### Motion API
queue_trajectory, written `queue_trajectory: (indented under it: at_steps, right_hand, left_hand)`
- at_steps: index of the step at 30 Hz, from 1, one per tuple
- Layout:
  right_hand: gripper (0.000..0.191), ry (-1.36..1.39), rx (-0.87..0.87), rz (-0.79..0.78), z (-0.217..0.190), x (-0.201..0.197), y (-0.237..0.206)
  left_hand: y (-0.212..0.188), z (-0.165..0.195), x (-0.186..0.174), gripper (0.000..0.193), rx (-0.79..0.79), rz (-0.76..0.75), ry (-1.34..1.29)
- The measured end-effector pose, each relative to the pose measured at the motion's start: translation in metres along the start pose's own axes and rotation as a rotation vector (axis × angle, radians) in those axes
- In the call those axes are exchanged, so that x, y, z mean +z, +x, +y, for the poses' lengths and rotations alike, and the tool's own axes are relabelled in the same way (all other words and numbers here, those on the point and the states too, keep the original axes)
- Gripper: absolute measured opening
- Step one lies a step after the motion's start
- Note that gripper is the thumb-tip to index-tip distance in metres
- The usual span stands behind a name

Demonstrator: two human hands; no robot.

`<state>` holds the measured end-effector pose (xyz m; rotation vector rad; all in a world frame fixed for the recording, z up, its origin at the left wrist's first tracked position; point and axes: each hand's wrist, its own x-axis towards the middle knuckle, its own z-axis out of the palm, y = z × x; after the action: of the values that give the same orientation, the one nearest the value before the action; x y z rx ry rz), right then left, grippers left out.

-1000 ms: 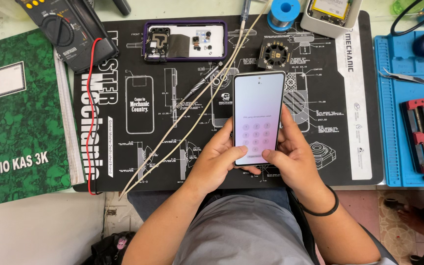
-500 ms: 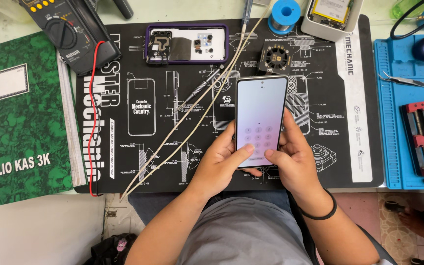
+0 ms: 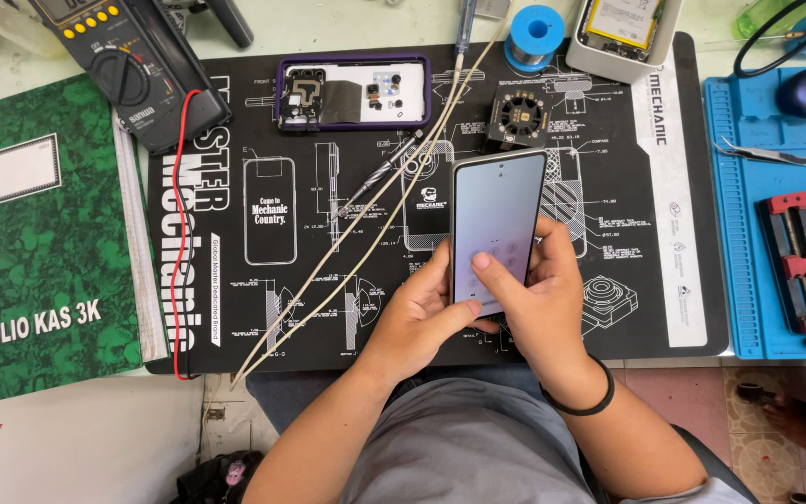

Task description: The person unlocks a smartphone, then disassembles it by removing the back cover and detaching internal components. They handle the motherboard and camera module, placing them on the workbench before repositioning the motherboard back into the phone chassis.

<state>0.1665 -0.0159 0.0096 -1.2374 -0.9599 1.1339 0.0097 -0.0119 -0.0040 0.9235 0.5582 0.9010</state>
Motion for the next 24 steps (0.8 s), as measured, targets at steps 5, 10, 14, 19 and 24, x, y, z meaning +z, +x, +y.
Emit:
queue_trajectory:
  at_steps: [5, 10, 14, 19, 24]
  right_hand:
    - [0.051, 0.119, 0.062, -0.086, 0.003, -0.013, 0.002]
    - [0.055, 0.145, 0.044, -0.106, 0.01, -0.017, 0.002]
    - [0.057, 0.158, 0.06, -0.125, 0.013, -0.021, 0.002]
    - [0.074, 0.221, 0.091, -0.218, 0.015, -0.035, 0.004]
    - [0.084, 0.223, 0.105, -0.282, 0.019, -0.041, 0.003]
  left_hand:
    - [0.003, 0.003, 0.001, 0.075, -0.009, 0.018, -0.051]
    - [0.004, 0.005, 0.001, 0.075, -0.026, 0.013, -0.066]
    - [0.004, 0.006, 0.002, 0.075, -0.036, 0.017, -0.092]
    - [0.004, 0.008, 0.003, 0.084, -0.026, 0.009, -0.106]
    - [0.004, 0.009, 0.004, 0.09, -0.026, 0.022, -0.093]
